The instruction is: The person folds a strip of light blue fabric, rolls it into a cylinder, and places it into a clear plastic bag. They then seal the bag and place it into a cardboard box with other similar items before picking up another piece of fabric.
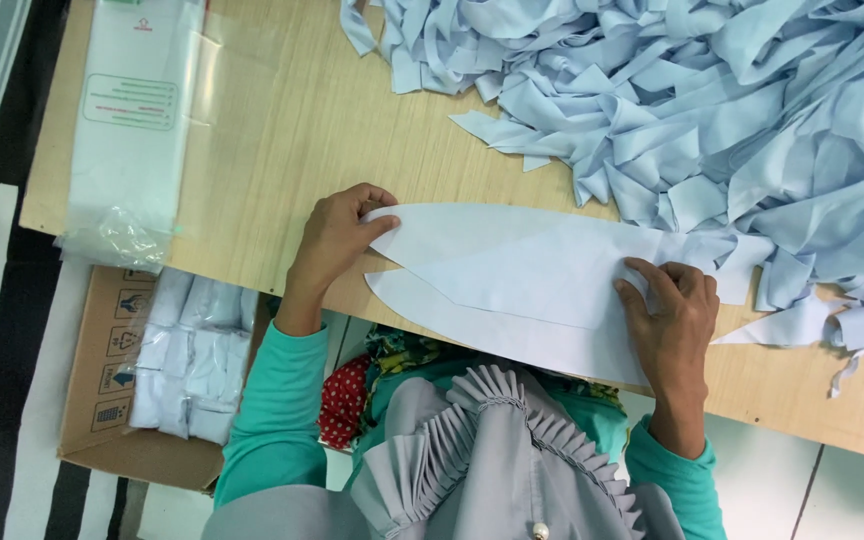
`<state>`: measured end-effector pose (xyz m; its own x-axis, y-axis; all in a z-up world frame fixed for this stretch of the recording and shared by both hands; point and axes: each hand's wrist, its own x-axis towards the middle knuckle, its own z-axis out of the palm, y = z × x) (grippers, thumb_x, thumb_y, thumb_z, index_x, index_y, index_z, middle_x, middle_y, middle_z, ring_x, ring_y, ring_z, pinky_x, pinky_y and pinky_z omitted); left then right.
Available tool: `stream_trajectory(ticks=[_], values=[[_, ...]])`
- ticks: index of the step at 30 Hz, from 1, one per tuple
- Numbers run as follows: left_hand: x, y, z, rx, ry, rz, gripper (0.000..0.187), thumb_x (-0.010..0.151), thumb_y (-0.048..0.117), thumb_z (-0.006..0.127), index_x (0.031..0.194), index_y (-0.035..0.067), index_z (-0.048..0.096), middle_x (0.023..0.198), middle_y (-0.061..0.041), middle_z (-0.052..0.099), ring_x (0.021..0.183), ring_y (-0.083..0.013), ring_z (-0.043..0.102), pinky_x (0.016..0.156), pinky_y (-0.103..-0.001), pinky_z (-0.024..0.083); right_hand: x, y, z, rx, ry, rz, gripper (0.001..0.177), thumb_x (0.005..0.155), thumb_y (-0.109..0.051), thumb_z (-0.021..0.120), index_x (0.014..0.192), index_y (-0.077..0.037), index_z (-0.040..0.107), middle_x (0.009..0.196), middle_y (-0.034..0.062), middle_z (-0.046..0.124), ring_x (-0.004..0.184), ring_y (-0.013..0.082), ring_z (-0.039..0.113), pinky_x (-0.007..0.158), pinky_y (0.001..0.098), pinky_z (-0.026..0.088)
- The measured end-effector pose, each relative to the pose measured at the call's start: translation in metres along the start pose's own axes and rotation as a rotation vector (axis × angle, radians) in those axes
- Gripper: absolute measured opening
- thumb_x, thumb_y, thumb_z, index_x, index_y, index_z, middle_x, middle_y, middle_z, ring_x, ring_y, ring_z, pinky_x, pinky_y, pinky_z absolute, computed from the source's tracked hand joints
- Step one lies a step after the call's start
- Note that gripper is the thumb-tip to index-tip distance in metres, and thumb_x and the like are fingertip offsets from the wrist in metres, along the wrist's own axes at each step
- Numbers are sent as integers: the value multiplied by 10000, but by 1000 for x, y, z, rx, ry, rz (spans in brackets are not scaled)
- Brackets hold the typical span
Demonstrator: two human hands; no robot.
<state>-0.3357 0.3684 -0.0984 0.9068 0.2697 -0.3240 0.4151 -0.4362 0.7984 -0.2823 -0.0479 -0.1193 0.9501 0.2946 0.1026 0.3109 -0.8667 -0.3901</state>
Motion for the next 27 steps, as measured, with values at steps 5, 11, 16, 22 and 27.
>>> stream_trajectory(ticks=[5, 11, 16, 22, 27], values=[[0, 5, 0, 28, 16, 6, 199, 908, 115, 757, 1097, 57, 742, 744, -145, 681, 690, -229, 638, 584, -312, 497, 0, -5, -2, 35, 13, 9, 236, 1000, -192, 795, 1229, -133, 800, 1023, 149, 618, 1023, 291, 599, 889, 399, 459], [2, 5, 2, 37, 20, -5, 204, 915, 117, 754, 1112, 62, 738, 731, -135, 661, 672, -220, 616, 560, -308, 472, -1, -11, -3, 62, 35, 41, 232, 1000, -188, 787, 1226, -137, 800, 1026, 152, 622, 1032, 294, 605, 891, 401, 472], [2, 6, 2, 34, 28, 19, 210, 920, 121, 767, 1117, 54, 740, 716, -141, 649, 663, -219, 598, 556, -311, 458, -5, -2, 8, 138, 49, 108, 223, 1011, -168, 759, 1231, -142, 789, 1036, 139, 630, 1055, 277, 612, 902, 379, 470], [4, 8, 4, 52, 35, 28, 207, 924, 130, 772, 1116, 61, 740, 706, -131, 638, 651, -212, 579, 547, -305, 450, -4, 0, 11, 225, 81, 157, 205, 1031, -103, 706, 1213, -136, 795, 1006, 131, 628, 1034, 268, 609, 874, 348, 473], [2, 10, 6, 76, 64, -1, 212, 926, 148, 779, 1118, 66, 739, 743, -131, 649, 671, -209, 574, 556, -313, 449, -4, 10, 3, 130, 154, 139, 176, 1049, -170, 736, 1212, -133, 790, 1020, 119, 576, 1037, 262, 564, 895, 381, 447]])
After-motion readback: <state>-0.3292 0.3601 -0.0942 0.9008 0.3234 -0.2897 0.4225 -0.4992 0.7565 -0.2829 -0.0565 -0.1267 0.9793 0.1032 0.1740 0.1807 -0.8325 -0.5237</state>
